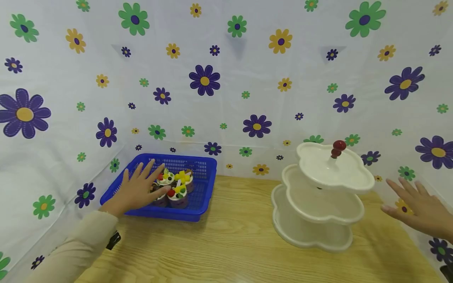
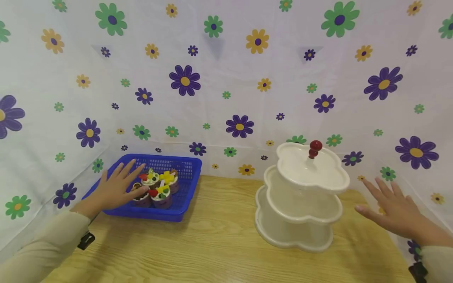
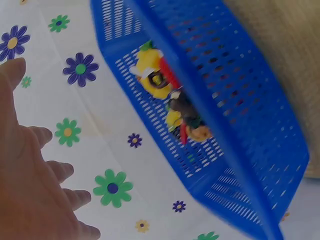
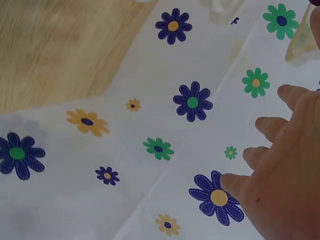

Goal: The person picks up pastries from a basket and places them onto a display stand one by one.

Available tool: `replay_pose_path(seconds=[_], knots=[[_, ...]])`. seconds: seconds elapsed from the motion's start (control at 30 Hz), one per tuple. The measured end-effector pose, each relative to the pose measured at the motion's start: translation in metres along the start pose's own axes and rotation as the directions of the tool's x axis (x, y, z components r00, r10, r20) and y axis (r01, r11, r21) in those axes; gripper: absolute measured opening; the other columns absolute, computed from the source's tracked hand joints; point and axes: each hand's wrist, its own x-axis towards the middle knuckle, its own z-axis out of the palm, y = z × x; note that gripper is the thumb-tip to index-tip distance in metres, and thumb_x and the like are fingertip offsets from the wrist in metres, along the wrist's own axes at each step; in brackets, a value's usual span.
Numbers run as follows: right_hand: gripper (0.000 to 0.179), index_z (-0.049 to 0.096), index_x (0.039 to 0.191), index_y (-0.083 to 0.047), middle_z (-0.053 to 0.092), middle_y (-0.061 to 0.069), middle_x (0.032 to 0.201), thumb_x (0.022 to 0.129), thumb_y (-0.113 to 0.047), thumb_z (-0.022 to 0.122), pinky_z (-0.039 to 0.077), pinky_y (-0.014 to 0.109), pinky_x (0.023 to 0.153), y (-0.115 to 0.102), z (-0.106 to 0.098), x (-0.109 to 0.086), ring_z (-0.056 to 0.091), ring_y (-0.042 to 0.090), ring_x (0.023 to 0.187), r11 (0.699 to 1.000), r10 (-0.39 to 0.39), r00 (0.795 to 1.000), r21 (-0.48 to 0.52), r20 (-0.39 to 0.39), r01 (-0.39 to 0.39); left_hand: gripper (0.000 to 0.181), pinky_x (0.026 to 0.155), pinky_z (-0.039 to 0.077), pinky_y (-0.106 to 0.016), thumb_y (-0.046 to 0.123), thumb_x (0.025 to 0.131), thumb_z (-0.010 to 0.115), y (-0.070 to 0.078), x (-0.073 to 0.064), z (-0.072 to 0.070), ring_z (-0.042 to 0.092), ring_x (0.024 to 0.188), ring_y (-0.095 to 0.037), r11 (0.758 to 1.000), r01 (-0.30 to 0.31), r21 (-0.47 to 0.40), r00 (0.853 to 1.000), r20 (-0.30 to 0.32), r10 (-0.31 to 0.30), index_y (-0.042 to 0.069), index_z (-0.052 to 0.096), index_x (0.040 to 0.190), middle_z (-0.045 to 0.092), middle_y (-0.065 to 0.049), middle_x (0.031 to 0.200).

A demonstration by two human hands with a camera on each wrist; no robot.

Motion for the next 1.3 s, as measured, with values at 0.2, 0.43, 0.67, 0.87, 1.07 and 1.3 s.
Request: replay_pose_path(seconds=[0.2,0.43,0.67,0.87,1.07,1.3], knots=[[0.087,0.004,0.15,0.001,-0.001,0.042,0.146,0.095,-0.045,0.051,0.008,0.084,0.081,-0.009,0.006,-0.004,-0.004,0.074,0.122,0.998,-0.012,0.999,0.058,-0.036,0.014,0.079,0.101,-0.004,-0.074,0.069,0.09,0.042,-0.002,-0.005,0.022,0.007,0.14,-0.053,1.0,-0.01,-0.007,1.0,-0.015,0.01,0.026,0.023,0.153,0.011,-0.022,0.157],[0.081,0.0,0.153,-0.005,-0.013,0.031,0.153,0.097,-0.03,0.053,-0.01,0.079,0.087,-0.029,0.017,-0.01,-0.023,0.057,0.132,0.953,-0.014,0.991,0.297,-0.137,0.055,0.075,0.102,-0.003,-0.074,0.068,0.089,0.045,0.002,-0.015,0.052,0.011,0.14,-0.051,0.998,-0.011,-0.064,0.999,-0.032,0.009,0.028,0.03,0.151,0.016,-0.02,0.157],[0.077,0.0,0.154,-0.008,-0.015,0.028,0.154,0.098,-0.023,0.052,-0.013,0.078,0.085,-0.043,0.032,-0.021,-0.025,0.054,0.133,0.912,-0.013,0.986,0.403,-0.168,0.081,0.073,0.102,0.004,-0.074,0.067,0.087,0.05,0.011,-0.019,0.082,0.019,0.14,-0.046,0.995,-0.052,-0.084,0.995,-0.086,0.045,0.025,0.041,0.146,0.027,-0.018,0.154],[0.075,0.005,0.154,-0.007,-0.009,0.028,0.155,0.097,-0.018,0.052,-0.011,0.078,0.086,-0.05,0.038,-0.029,-0.016,0.056,0.135,0.902,-0.007,0.975,0.42,-0.22,0.101,0.069,0.102,0.008,-0.074,0.069,0.086,0.05,0.015,-0.023,0.098,0.029,0.135,-0.046,0.991,-0.038,-0.126,0.995,-0.095,0.026,0.027,0.048,0.141,0.035,-0.018,0.149],[0.074,0.005,0.154,-0.009,-0.007,0.024,0.157,0.098,-0.018,0.052,0.0,0.082,0.083,-0.053,0.043,-0.035,-0.009,0.058,0.135,0.895,0.018,0.978,0.439,-0.209,0.077,0.057,0.103,0.012,-0.069,0.063,0.09,0.049,0.013,-0.027,0.109,0.043,0.125,-0.04,0.993,-0.064,-0.103,0.99,-0.132,0.05,0.028,0.054,0.136,0.054,-0.012,0.128],[0.077,0.013,0.155,-0.018,0.004,0.011,0.159,0.095,-0.016,0.06,0.011,0.081,0.087,-0.07,0.053,-0.043,0.002,0.04,0.144,0.856,0.073,0.967,0.512,-0.244,0.064,0.042,0.097,0.022,-0.065,0.053,0.094,0.051,0.011,-0.026,0.119,0.048,0.113,-0.035,0.992,-0.097,-0.085,0.977,-0.197,0.078,0.022,0.063,0.121,0.057,-0.006,0.11]])
